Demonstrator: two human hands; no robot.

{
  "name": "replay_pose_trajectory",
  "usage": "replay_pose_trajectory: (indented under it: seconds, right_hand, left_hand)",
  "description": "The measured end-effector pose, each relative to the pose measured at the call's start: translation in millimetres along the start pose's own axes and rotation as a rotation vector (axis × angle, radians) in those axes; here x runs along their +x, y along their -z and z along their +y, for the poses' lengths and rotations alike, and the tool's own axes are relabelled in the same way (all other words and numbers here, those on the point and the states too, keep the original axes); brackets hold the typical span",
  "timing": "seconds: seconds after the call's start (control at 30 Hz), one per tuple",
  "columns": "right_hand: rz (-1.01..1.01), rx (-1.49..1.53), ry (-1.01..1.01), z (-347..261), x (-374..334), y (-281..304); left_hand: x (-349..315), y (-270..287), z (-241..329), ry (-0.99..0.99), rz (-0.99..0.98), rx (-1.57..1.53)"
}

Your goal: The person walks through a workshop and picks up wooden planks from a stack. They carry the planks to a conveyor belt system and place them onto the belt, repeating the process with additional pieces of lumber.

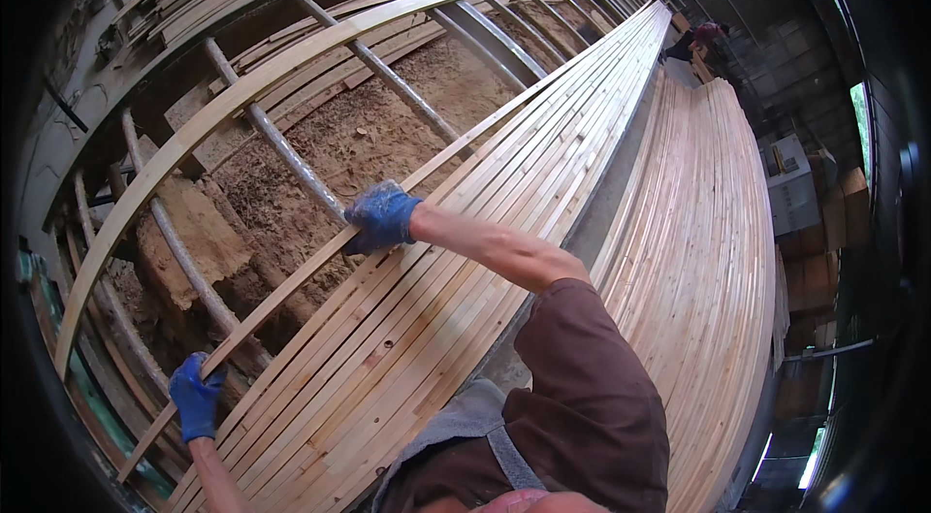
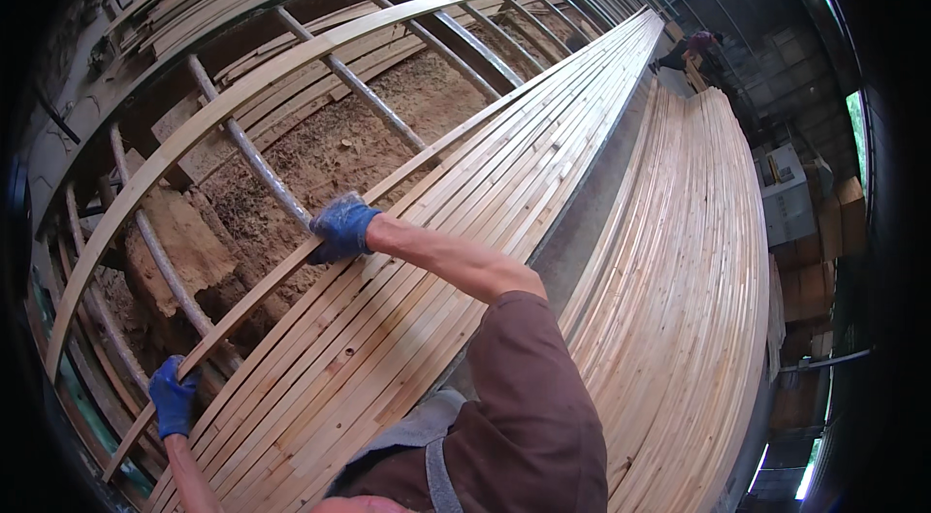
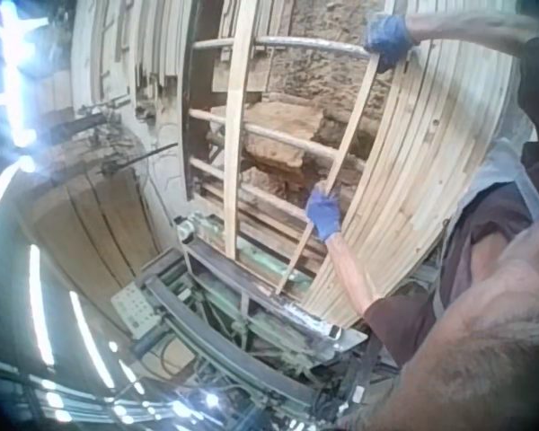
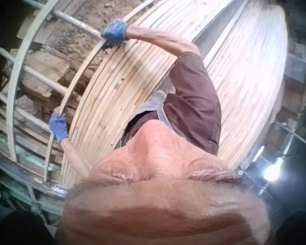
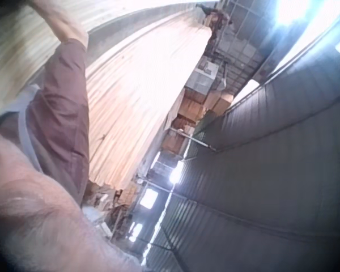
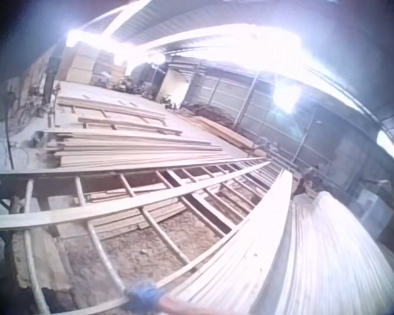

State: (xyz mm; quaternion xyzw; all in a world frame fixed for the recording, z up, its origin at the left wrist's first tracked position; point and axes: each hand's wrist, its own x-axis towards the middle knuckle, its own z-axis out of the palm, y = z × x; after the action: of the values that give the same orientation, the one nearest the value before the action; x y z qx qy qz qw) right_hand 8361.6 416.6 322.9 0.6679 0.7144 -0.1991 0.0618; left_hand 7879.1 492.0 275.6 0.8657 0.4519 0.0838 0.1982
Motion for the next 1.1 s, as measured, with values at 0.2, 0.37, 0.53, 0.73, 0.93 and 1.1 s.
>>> replay_pose_trajectory:
  seconds: [0.2, 0.37, 0.53, 0.73, 0.93, 1.1]
  right_hand:
    - [-0.055, 0.11, 0.041, 8, 14, 10]
    - [-0.117, 0.186, -0.04, 21, 36, 50]
    - [-0.255, -0.005, -0.013, 19, 49, 25]
    - [0.16, -0.034, 0.061, 35, 14, -7]
    - [0.442, 0.104, 0.153, 45, -62, -16]
    - [0.009, 0.127, 0.01, -19, -4, 8]
  left_hand:
    - [-17, -13, -18, -0.073, 0.197, 0.107]
    - [-1, 13, 10, -0.119, 0.344, 0.407]
    - [-22, -3, 10, -0.036, 0.054, 0.309]
    - [-17, 32, 46, 0.097, -0.075, -0.216]
    - [-51, -20, 80, -0.126, 0.209, 0.012]
    - [-66, -36, 56, 0.138, 0.21, -0.073]
